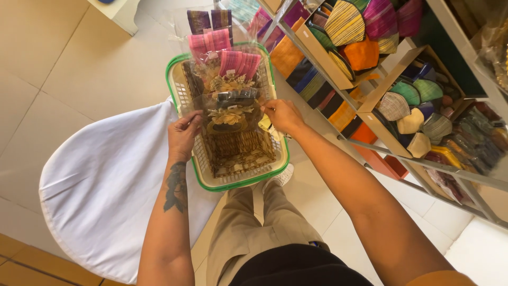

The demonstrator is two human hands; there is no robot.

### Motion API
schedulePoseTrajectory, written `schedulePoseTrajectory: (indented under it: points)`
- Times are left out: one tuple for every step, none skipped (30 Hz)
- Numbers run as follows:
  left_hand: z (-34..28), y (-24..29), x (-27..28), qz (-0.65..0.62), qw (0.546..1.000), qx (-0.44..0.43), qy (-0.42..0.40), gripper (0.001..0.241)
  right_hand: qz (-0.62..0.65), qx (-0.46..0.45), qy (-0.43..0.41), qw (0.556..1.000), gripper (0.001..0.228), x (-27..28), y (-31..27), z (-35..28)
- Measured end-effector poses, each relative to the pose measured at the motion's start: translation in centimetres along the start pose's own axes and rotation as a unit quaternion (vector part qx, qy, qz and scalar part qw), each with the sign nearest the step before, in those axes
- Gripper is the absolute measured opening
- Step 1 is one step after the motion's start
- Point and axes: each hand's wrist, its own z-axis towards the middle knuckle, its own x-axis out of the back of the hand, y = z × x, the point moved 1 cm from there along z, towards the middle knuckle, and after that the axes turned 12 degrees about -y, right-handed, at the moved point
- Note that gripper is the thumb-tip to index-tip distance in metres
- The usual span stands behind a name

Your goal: Cleaning and dusting various gift items and a woven basket on retail shelves.

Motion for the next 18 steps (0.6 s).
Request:
schedulePoseTrajectory:
  points:
    - [0.2,-0.4,0.1,0.0,1.0,0.003,0.0,0.019,0.001,-0.002,-0.002,1.0,0.027,0.2,-0.5,-0.2]
    - [0.4,-0.8,0.2,-0.009,1.0,-0.003,-0.001,0.019,0.002,-0.024,-0.014,1.0,0.027,0.4,-0.9,-0.3]
    - [0.6,-1.2,0.2,-0.018,1.0,-0.009,-0.002,0.019,0.003,-0.046,-0.025,0.999,0.027,0.6,-1.4,-0.5]
    - [0.7,-1.2,0.2,-0.018,1.0,-0.008,-0.002,0.019,0.004,-0.046,-0.026,0.999,0.027,0.3,-1.1,-0.1]
    - [0.8,-1.2,0.2,-0.018,1.0,-0.006,-0.002,0.02,0.003,-0.046,-0.024,0.999,0.027,0.1,-0.8,0.3]
    - [1.1,-1.2,0.1,-0.018,1.0,-0.005,-0.003,0.021,0.001,-0.046,-0.021,0.999,0.027,-0.1,-0.5,0.7]
    - [1.5,-1.3,0.1,-0.018,1.0,-0.005,-0.004,0.021,0.001,-0.046,-0.02,0.999,0.027,0.1,-0.5,1.0]
    - [1.8,-1.5,0.2,-0.023,1.0,-0.009,-0.003,0.021,0.0,-0.038,-0.014,0.999,0.028,0.1,-0.5,1.2]
    - [2.1,-1.7,0.2,-0.029,1.0,-0.013,-0.003,0.021,-0.001,-0.029,-0.008,1.0,0.028,0.2,-0.4,1.4]
    - [2.1,-1.2,-0.1,-0.029,1.0,-0.012,-0.003,0.021,-0.001,-0.03,-0.009,1.0,0.028,0.2,-0.3,1.7]
    - [2.1,-0.7,-0.3,-0.012,1.0,-0.01,0.001,0.021,0.002,-0.035,-0.011,0.999,0.029,0.1,-0.2,1.9]
    - [2.2,-0.1,-0.6,0.004,1.0,-0.008,0.003,0.021,0.005,-0.04,-0.013,0.999,0.029,0.1,0.0,2.1]
    - [2.5,-0.7,-0.4,0.004,1.0,-0.008,0.003,0.021,0.005,-0.041,-0.013,0.999,0.029,0.1,0.0,2.2]
    - [3.0,-1.2,-0.2,-0.005,1.0,-0.006,-0.005,0.023,0.013,-0.048,-0.019,0.999,0.031,0.3,0.1,2.3]
    - [3.5,-1.8,0.0,-0.014,1.0,-0.005,-0.013,0.025,0.02,-0.054,-0.026,0.998,0.032,0.4,0.1,2.4]
    - [3.7,-1.7,0.3,-0.014,1.0,-0.005,-0.014,0.025,0.021,-0.054,-0.025,0.998,0.032,0.4,0.5,2.7]
    - [4.0,-1.7,0.7,0.004,0.999,-0.04,-0.012,0.031,0.027,-0.044,-0.027,0.998,0.034,0.4,0.8,3.0]
    - [4.1,-1.7,1.0,0.021,0.997,-0.074,-0.011,0.038,0.035,-0.035,-0.029,0.998,0.036,0.3,1.2,3.2]
